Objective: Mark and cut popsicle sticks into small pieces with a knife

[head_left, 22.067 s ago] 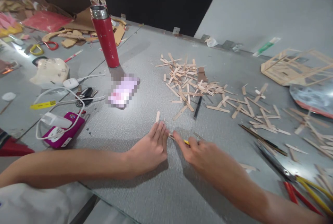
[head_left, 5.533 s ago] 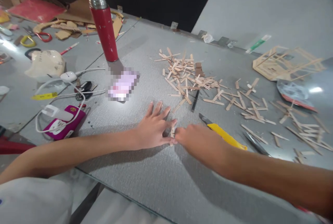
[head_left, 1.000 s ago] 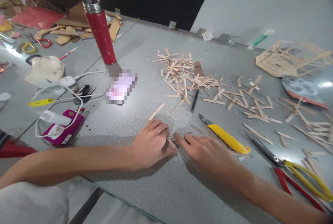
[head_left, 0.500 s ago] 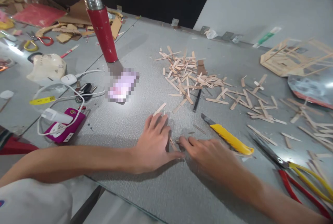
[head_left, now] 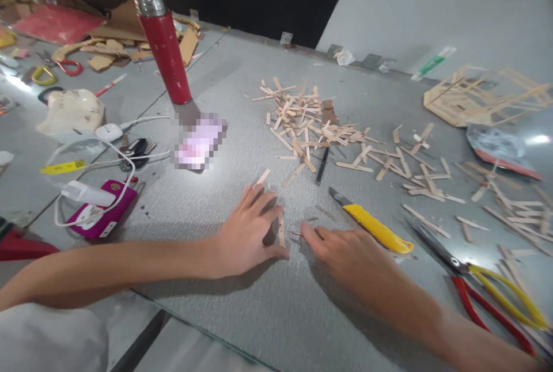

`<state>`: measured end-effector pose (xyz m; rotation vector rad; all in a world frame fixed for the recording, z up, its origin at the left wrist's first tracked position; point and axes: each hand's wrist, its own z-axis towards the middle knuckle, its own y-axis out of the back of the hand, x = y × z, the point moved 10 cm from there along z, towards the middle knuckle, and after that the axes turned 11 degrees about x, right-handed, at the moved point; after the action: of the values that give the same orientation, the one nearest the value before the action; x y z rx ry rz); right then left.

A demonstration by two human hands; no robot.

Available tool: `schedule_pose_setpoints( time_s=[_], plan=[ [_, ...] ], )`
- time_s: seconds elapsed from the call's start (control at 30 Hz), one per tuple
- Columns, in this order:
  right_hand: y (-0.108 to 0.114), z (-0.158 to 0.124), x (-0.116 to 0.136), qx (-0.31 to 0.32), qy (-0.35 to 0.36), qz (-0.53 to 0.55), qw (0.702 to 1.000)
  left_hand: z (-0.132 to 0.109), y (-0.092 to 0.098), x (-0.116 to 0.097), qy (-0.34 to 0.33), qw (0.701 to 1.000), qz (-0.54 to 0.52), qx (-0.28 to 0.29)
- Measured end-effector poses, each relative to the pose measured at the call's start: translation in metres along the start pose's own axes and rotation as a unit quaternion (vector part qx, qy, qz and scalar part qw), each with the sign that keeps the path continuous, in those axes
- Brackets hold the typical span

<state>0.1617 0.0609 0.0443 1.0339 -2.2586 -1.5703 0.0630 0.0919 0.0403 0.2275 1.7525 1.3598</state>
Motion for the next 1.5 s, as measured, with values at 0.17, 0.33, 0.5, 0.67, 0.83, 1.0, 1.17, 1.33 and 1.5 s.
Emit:
schedule_pose_setpoints(
  time_s=[0.17,0.33,0.5,0.67,0.83,1.0,1.17,1.33,1.5],
  plan=[
    [-0.002,0.006,0.005,0.023,0.019,-0.005,1.000,0.004,-0.003,0.003,-0.001,1.000,0.002,0.024],
    [-0.002,0.011,0.007,0.043,0.022,-0.024,0.999,0.005,-0.004,0.003,0.006,0.999,0.010,0.038],
    [-0.002,0.012,0.008,0.047,0.025,-0.040,0.998,0.004,-0.004,0.003,0.000,0.999,0.005,0.035],
    [-0.002,0.013,0.010,0.055,0.029,-0.044,0.997,0.005,-0.006,0.004,-0.010,0.999,-0.004,0.040],
    [-0.003,0.016,0.009,0.112,0.018,-0.038,0.993,0.006,-0.006,0.003,-0.005,0.998,0.001,0.059],
    [-0.001,0.018,0.003,0.169,0.005,-0.015,0.986,0.006,-0.006,0.004,-0.001,0.998,0.014,0.059],
    [-0.005,0.019,-0.001,0.171,0.009,0.010,0.985,0.005,-0.007,0.005,-0.009,0.999,0.012,0.047],
    [-0.004,0.017,0.000,0.098,0.029,0.024,0.994,0.005,-0.008,0.005,-0.010,0.999,0.004,0.045],
    [-0.010,0.018,0.001,0.125,0.026,0.010,0.992,0.006,-0.007,0.005,-0.007,0.999,-0.002,0.044]
  ],
)
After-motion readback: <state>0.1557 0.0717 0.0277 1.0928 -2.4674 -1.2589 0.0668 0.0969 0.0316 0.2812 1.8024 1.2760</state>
